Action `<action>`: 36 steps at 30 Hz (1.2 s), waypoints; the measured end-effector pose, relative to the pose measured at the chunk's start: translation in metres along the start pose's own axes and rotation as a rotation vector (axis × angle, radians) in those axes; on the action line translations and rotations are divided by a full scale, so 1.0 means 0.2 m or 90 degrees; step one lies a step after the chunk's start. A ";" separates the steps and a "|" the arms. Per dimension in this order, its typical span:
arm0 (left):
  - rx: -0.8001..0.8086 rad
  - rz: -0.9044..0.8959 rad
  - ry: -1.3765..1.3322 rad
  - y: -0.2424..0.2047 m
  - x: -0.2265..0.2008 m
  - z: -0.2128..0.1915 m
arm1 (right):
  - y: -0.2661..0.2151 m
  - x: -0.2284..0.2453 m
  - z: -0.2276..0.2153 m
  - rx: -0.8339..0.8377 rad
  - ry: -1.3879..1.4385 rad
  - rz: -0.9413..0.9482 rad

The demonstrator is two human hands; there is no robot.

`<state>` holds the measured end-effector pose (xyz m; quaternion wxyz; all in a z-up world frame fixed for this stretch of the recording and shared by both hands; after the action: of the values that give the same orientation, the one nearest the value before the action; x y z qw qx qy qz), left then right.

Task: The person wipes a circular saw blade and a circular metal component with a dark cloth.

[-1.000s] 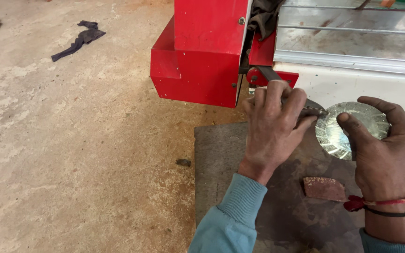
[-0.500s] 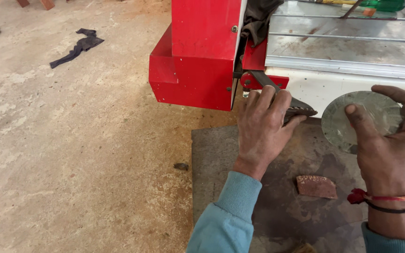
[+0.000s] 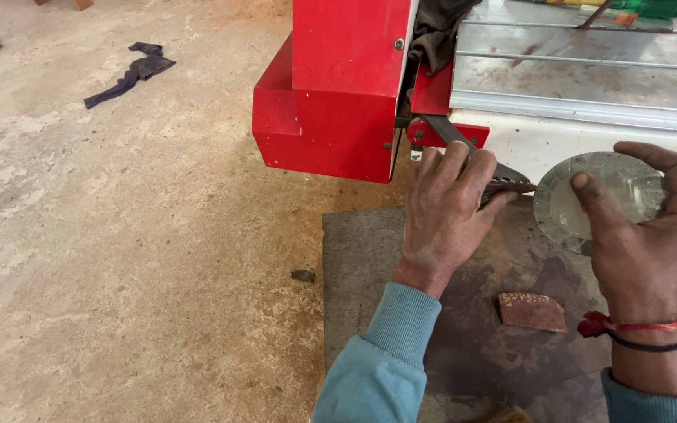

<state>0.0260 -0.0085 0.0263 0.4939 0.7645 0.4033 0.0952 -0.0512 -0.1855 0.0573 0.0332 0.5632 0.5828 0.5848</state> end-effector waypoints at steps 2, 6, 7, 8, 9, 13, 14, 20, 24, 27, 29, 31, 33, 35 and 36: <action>0.003 0.004 0.002 0.00 0.00 0.00 | 0.00 0.01 0.01 0.005 -0.024 -0.043; 0.009 -0.002 -0.016 0.01 -0.01 -0.02 | 0.05 -0.01 0.03 -0.016 -0.014 -0.013; 0.009 0.000 -0.016 0.01 -0.01 -0.03 | 0.10 -0.01 0.06 -0.018 -0.045 -0.049; 0.012 0.001 -0.019 0.01 -0.02 -0.04 | 0.12 -0.02 0.07 -0.020 -0.079 -0.082; 0.010 -0.002 -0.026 0.00 -0.03 -0.05 | 0.10 -0.03 0.05 -0.019 -0.052 -0.070; 0.000 0.005 -0.045 0.04 -0.04 -0.09 | 0.04 -0.02 0.02 -0.033 -0.018 -0.055; 0.008 0.000 -0.049 0.03 -0.04 -0.10 | 0.03 -0.03 0.03 -0.033 -0.027 -0.061; 0.038 -0.007 -0.053 0.06 -0.05 -0.13 | 0.07 -0.04 0.06 -0.062 -0.011 -0.077; 0.021 0.001 -0.039 0.05 -0.06 -0.13 | 0.01 -0.09 0.06 -0.068 -0.027 -0.051; 0.022 0.012 -0.037 0.07 -0.06 -0.12 | 0.07 -0.16 0.08 -0.069 0.024 0.026; 0.035 -0.001 -0.041 0.09 -0.07 -0.14 | 0.04 -0.12 0.07 -0.068 0.029 0.008; 0.043 -0.005 -0.043 0.11 -0.07 -0.14 | 0.05 -0.11 0.06 -0.070 0.024 0.001; 0.054 -0.013 -0.037 0.07 -0.07 -0.13 | 0.04 -0.12 0.07 -0.069 0.022 0.011; 0.052 -0.002 -0.025 0.07 -0.07 -0.13 | 0.11 -0.15 0.09 -0.087 0.028 0.024; 0.047 0.000 -0.027 0.09 -0.07 -0.13 | 0.11 -0.14 0.08 -0.085 0.033 0.036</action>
<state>0.0123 -0.0045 0.0564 0.4738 0.7840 0.3960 0.0639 -0.0157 -0.2015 0.0498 0.0389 0.5608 0.5272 0.6372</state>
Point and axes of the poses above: each hand's wrist, its own y-axis towards the middle knuckle, its own z-axis out of the palm, x = y × z, the point moved 4 cm from there along y, towards the middle knuckle, and after that the axes turned 6 degrees about y, right-handed, at the moved point
